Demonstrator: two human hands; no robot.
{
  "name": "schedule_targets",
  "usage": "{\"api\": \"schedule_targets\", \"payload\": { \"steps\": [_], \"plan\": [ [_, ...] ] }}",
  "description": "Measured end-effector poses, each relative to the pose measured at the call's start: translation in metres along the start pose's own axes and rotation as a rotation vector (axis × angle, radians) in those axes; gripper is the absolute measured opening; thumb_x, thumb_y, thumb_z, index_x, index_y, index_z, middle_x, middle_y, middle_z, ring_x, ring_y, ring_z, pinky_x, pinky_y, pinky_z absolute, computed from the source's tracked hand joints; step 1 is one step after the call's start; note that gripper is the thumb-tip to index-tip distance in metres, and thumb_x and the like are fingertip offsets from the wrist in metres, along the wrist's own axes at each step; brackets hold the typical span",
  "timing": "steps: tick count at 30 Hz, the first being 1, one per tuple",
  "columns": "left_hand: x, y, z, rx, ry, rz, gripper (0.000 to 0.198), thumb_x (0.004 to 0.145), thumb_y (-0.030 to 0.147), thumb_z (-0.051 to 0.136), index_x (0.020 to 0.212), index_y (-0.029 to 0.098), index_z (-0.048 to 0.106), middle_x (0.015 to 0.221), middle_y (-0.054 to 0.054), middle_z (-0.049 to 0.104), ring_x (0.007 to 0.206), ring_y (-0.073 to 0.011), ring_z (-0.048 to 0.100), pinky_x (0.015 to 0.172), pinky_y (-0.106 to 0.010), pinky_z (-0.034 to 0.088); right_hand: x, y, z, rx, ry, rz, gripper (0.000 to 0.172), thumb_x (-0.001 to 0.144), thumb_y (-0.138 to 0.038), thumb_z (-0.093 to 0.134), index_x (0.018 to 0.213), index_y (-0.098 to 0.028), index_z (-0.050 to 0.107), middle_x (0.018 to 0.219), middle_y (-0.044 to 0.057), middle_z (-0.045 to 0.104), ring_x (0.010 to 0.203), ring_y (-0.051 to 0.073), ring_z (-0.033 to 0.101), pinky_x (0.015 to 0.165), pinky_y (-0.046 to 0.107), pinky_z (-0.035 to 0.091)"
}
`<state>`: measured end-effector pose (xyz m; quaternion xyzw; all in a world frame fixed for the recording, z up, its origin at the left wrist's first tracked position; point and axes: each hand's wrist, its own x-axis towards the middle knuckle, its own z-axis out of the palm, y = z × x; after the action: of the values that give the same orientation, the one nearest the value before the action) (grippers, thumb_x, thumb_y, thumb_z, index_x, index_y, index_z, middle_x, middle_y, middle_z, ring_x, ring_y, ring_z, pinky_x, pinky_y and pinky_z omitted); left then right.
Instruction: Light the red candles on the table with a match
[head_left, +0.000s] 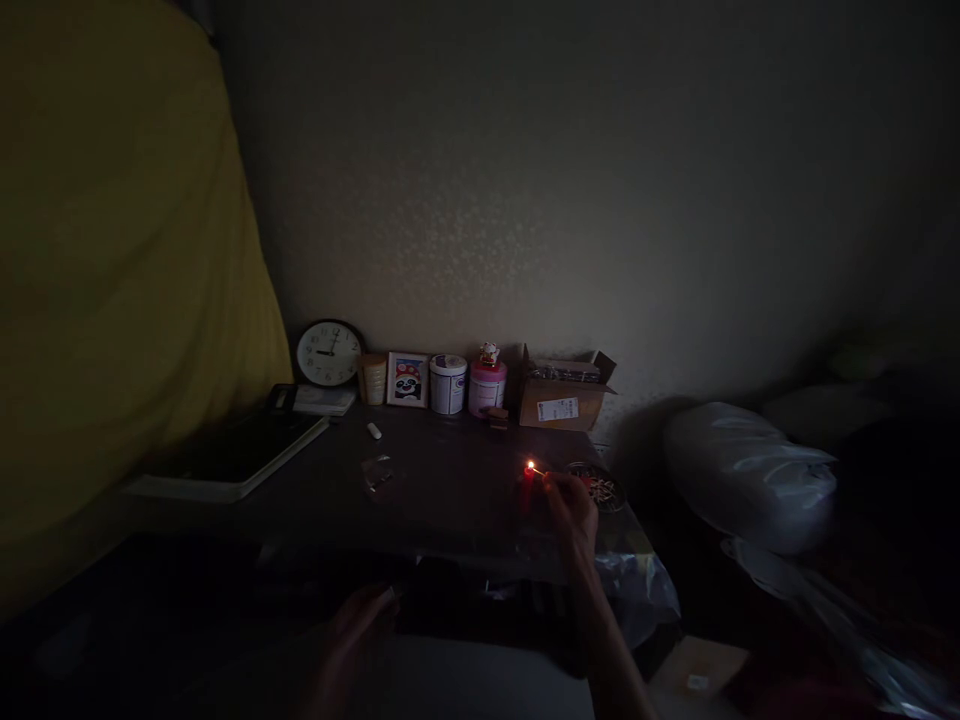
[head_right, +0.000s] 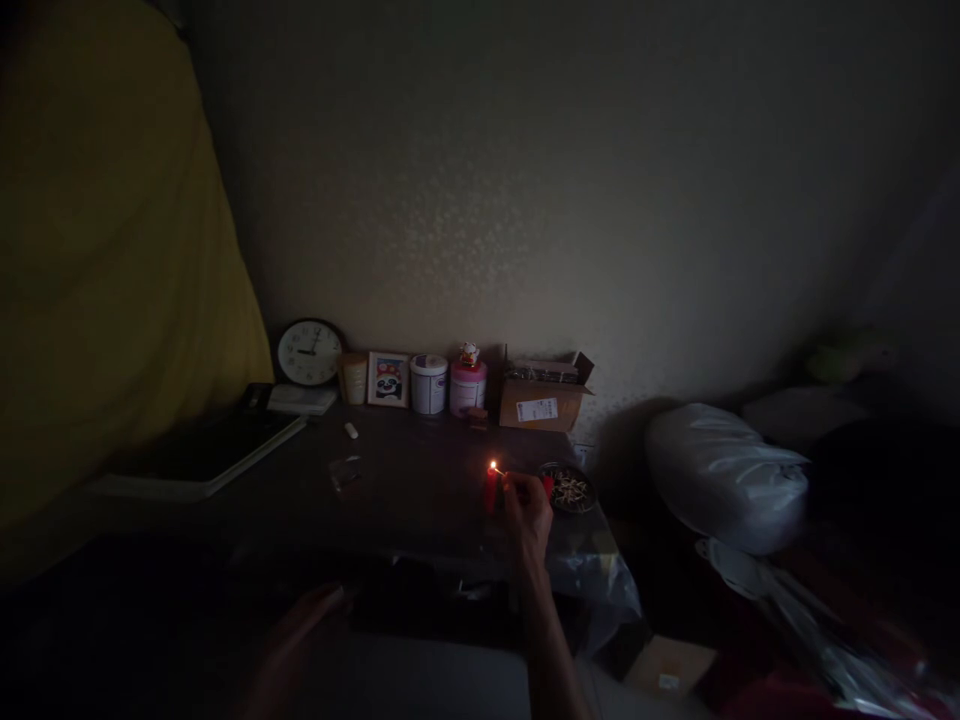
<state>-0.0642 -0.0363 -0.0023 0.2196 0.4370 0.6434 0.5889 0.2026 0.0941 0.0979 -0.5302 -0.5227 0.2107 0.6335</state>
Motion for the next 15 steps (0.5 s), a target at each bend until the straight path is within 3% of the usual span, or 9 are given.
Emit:
{"api": "schedule_targets", "payload": {
  "steps": [9, 15],
  "plan": [
    [-0.001, 0.005, 0.002, -0.004, 0.009, -0.033, 0.030, 0.059, 0.034, 0.071, 0.085, 0.021, 0.067, 0.103, -0.012, 0.071, 0.118, -0.0331, 0.050, 0.102, -0.045, 0.038, 0.000, -0.018, -0.012, 0.147, -0.030, -0.002, 0.028, 0.066, -0.044, 0.066, 0.075, -0.017, 0.066, 0.072, 0.004, 0.066, 0.066, 0.017, 0.060, 0.059, 0.027, 0.047],
    [0.003, 0.002, 0.001, -0.019, 0.002, -0.042, 0.029, 0.059, 0.038, 0.071, 0.085, 0.025, 0.066, 0.103, -0.011, 0.071, 0.123, -0.0339, 0.045, 0.103, -0.047, 0.037, -0.007, -0.050, -0.034, 0.602, -0.207, 0.055, 0.025, 0.071, -0.044, 0.061, 0.065, -0.021, 0.054, 0.056, -0.004, 0.050, 0.048, 0.009, 0.047, 0.047, 0.022, 0.039]
  ]
}}
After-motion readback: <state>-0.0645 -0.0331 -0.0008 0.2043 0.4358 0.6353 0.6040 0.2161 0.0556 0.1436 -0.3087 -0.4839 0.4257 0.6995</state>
